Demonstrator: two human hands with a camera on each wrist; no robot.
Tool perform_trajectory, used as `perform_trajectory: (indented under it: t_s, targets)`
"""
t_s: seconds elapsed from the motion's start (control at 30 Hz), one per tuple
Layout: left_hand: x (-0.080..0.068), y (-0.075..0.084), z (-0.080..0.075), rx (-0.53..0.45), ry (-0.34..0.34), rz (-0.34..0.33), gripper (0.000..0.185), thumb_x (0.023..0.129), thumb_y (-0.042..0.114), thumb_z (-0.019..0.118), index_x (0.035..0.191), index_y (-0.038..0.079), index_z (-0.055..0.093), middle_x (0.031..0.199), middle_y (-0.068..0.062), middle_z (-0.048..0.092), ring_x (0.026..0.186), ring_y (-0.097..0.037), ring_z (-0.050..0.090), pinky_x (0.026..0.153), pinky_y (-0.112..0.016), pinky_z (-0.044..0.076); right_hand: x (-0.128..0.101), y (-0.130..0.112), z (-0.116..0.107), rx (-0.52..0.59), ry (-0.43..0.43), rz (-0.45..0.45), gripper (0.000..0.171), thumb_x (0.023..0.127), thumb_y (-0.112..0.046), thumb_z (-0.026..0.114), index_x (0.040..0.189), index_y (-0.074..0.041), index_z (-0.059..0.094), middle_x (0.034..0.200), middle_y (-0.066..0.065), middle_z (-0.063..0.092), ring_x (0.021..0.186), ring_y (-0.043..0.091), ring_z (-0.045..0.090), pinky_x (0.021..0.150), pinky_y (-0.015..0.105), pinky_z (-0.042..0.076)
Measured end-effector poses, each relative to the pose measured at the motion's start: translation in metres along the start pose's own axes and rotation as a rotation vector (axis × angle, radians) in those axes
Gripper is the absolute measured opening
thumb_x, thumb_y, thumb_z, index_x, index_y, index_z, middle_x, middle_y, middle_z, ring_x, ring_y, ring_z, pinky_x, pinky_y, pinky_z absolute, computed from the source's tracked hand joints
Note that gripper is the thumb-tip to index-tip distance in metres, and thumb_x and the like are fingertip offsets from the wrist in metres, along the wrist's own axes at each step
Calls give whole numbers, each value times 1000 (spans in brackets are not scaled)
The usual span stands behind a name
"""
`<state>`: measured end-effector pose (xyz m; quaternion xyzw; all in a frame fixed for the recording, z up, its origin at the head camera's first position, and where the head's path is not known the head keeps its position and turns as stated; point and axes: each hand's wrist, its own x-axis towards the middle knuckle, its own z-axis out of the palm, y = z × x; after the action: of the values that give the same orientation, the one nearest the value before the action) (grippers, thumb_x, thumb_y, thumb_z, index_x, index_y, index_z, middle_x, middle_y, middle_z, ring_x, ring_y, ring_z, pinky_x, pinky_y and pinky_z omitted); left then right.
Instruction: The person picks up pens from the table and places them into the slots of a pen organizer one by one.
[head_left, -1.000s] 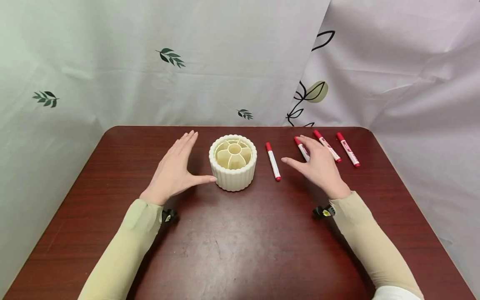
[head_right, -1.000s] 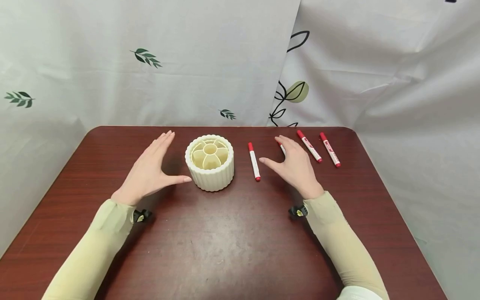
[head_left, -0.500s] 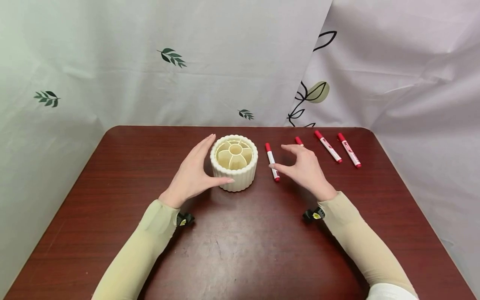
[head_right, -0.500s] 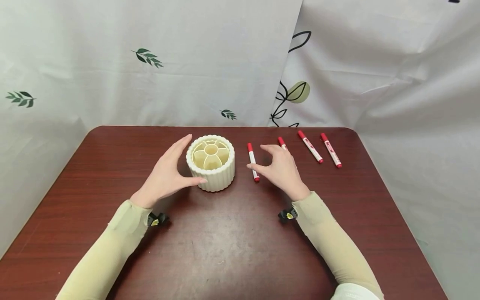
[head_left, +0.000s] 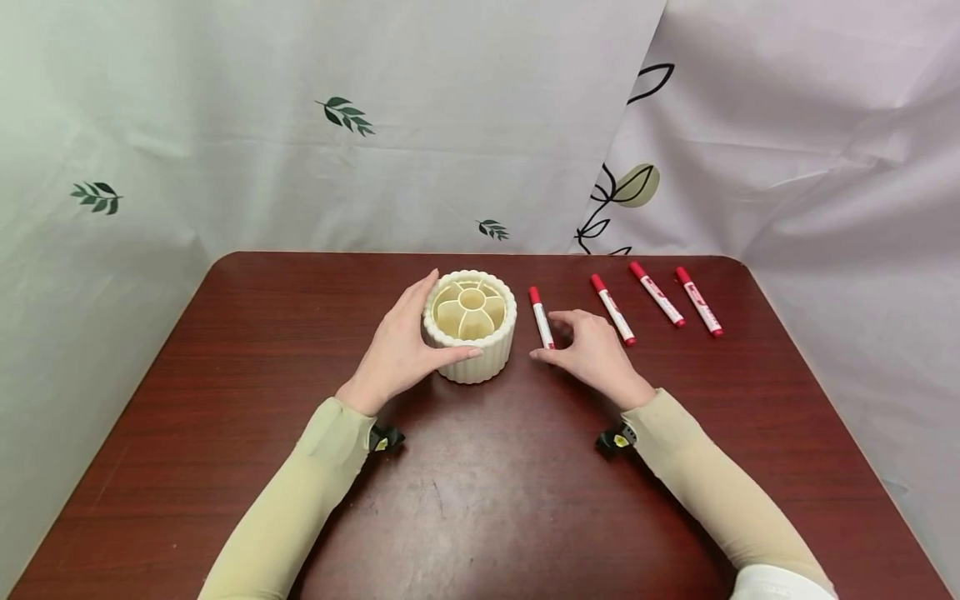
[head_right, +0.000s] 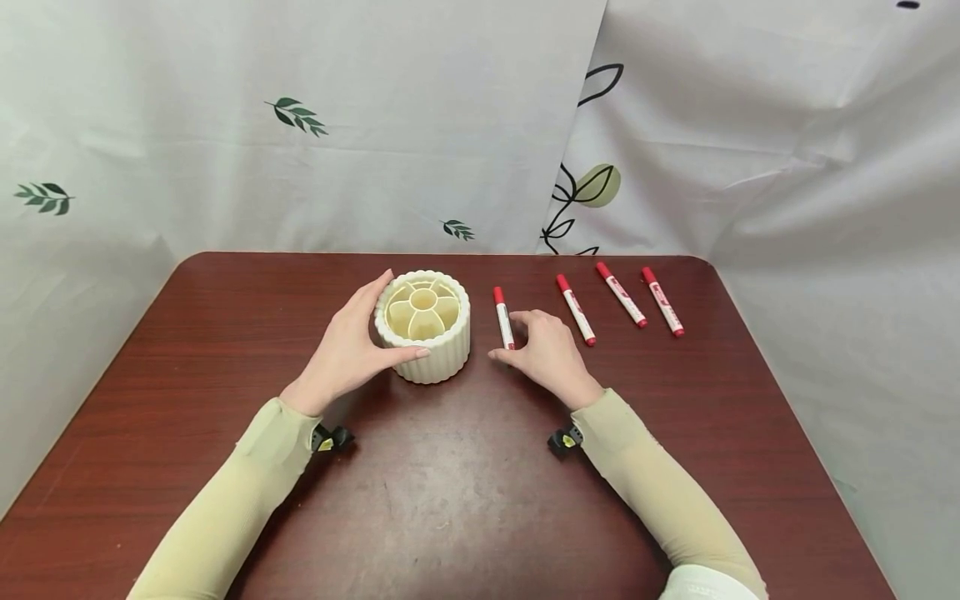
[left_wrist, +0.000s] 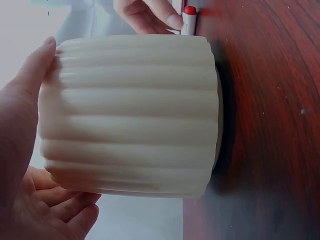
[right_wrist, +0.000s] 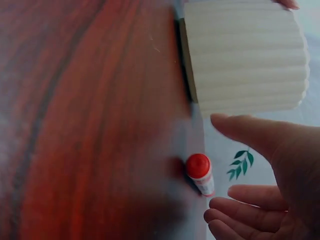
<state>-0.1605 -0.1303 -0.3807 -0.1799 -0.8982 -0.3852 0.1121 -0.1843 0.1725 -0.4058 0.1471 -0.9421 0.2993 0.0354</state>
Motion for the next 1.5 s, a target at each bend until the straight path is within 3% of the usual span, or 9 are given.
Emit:
perform_trajectory:
  t_s: [0.47,0.77,0.93,1.2,1.37,1.5]
  targets:
    - [3,5,-4,20,-30,-18,118,68,65,87,158,8,36,156,-6,41,139,-24,42,112,-43,39,2,10,-1,-32,-17,10,38,78,-14,85,112,1,75,77,2,66,66,15,59,65,35,49]
    - [1,5,-5,15,-41,-44,118,67,64,88,158,9,37,155,-7,42,139,-27,42,111,-47,39,4,18,-6,5,-2,69,30,79,-13,78,107,-2,77,73,0,65,63,15,58,64,33,45]
    - [2,5,-6,15,-45,-51,119,66,65,87,158,9,37,156,-6,42,139,-26,42,111,-47,39,7,19,-13,57,67,63,31,82,-10,75,112,0,76,77,3,68,68,17,64,67,32,48]
    - [3,6,-7,18,-54,-58,119,66,66,87,158,8,37,155,-6,42,139,-26,42,112,-46,38,14,19,-38,203,201,83,28,88,-9,71,115,-2,76,88,10,71,74,18,67,63,17,49]
    - [3,6,-7,16,-56,-57,119,66,66,87,158,9,37,155,-6,42,139,-26,42,112,-46,38,15,12,-58,262,299,103,27,90,-12,72,115,-7,78,90,9,72,72,9,66,64,15,50]
    - [4,6,-7,16,-57,-58,119,66,66,88,158,9,37,156,-6,42,139,-26,42,112,-46,38,13,4,-71,354,350,128,23,92,-15,74,114,-10,79,88,5,73,71,10,66,61,16,50]
